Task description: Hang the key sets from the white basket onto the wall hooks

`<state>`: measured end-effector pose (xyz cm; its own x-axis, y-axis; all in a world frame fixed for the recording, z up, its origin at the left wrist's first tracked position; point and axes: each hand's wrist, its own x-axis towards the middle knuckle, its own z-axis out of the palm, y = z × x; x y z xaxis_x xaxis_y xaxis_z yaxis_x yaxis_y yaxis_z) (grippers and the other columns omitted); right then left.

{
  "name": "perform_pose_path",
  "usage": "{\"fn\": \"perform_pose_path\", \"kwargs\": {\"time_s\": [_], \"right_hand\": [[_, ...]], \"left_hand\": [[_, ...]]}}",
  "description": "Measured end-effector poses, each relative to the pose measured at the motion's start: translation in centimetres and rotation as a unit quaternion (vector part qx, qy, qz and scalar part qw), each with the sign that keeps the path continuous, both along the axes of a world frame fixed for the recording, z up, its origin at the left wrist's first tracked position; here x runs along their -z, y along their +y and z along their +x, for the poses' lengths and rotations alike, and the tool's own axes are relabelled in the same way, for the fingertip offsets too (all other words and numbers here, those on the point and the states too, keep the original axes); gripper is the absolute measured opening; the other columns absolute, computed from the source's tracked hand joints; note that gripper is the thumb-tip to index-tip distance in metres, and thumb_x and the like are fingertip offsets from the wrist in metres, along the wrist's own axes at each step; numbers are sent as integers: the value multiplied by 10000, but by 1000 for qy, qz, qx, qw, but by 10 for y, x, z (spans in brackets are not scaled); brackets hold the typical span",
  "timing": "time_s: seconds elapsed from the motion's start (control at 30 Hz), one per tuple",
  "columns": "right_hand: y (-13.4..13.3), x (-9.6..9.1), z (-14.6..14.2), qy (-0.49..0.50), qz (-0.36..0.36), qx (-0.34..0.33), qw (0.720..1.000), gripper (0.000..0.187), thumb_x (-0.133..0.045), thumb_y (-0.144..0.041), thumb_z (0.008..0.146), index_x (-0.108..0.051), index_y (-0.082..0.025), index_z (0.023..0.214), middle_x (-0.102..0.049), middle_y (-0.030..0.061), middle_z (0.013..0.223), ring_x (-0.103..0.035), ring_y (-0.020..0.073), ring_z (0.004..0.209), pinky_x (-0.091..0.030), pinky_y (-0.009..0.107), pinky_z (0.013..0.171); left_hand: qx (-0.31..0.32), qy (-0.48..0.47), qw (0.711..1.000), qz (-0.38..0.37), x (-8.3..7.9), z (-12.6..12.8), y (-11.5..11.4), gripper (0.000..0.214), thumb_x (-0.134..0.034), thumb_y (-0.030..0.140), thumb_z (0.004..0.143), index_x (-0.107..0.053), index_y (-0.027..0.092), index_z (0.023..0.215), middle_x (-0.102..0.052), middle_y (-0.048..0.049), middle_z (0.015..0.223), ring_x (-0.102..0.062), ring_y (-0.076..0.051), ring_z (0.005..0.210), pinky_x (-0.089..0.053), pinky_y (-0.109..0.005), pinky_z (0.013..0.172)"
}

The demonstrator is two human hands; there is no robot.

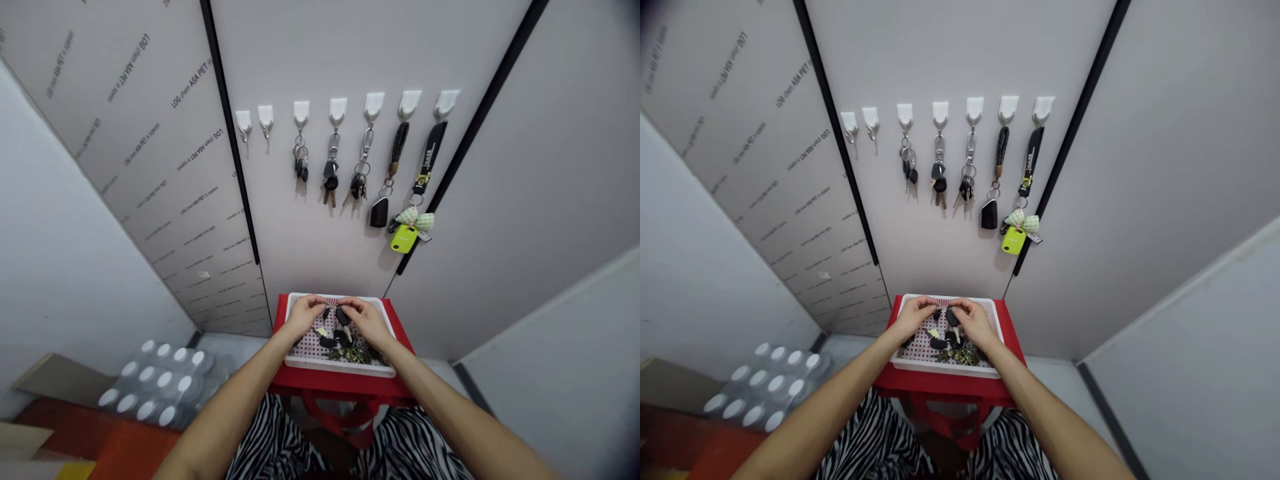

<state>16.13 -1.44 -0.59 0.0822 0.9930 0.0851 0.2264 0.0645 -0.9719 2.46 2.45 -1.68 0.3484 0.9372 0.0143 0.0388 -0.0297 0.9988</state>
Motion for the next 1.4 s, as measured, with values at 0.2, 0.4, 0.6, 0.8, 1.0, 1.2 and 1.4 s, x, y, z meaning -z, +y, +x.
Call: {"fn": "perform_pose_path", "kwargs": {"time_s": [0.2, 0.4, 0.6, 0.8, 1.0, 1.2, 1.4], "right_hand": [[-1, 1, -3, -51, 19, -52, 997, 183, -472, -265, 592, -553, -143, 702, -572, 33, 730, -498, 128, 683, -368, 261, 669], [12, -3, 4, -42, 10, -16, 999, 226, -470, -305, 598, -563, -134, 713, -554, 8, 594, -466, 94, 531, -372, 229, 540], [18, -2, 18, -45, 5, 35, 998, 257, -461, -328, 601, -559, -117, 711, -518, -7, 521, -430, 76, 467, -353, 211, 485], [4, -7, 1, -109, -2, -67, 992, 209, -489, -280, 589, -574, -143, 722, -586, 20, 705, -495, 106, 626, -366, 228, 613], [9, -9, -13, -139, 22, -103, 985, 211, -459, -307, 612, -562, -124, 627, -555, 3, 576, -465, 95, 536, -357, 214, 537], [5, -10, 0, -246, -5, -157, 956, 189, -474, -288, 596, -572, -137, 653, -554, 1, 601, -462, 96, 543, -346, 203, 526], [-5, 3, 4, -413, 62, -210, 884, 123, -472, -111, 546, -569, -168, 596, -534, 20, 649, -457, 118, 634, -335, 215, 605]], "left_hand": [[-8, -27, 1000, 6, 1, 0, 1, 71, -498, 159, 556, -539, 115, 594, -504, 26, 534, -417, -58, 507, -339, -187, 546], [-65, -49, 997, 13, -5, -3, -1, 74, -503, 176, 556, -528, 117, 594, -486, 35, 519, -407, -49, 494, -329, -172, 518], [-110, -51, 992, 44, -5, -5, 2, 93, -503, 197, 562, -535, 124, 610, -504, 24, 563, -433, -58, 540, -342, -176, 550], [-82, -6, 993, 84, -2, -4, 2, 97, -525, 199, 543, -556, 123, 595, -527, 6, 594, -458, -75, 580, -356, -192, 588], [-59, -5, 997, 54, -4, -4, -2, 124, -524, 207, 541, -556, 118, 622, -545, 4, 575, -462, -75, 540, -364, -195, 553], [-98, 18, 992, 74, 1, -5, 2, 116, -508, 214, 554, -555, 121, 605, -543, 6, 560, -463, -73, 532, -366, -188, 547], [-102, 67, 989, 80, 4, -3, 3, 115, -498, 189, 556, -557, 125, 630, -538, 3, 555, -462, -74, 516, -365, -190, 527]]}}
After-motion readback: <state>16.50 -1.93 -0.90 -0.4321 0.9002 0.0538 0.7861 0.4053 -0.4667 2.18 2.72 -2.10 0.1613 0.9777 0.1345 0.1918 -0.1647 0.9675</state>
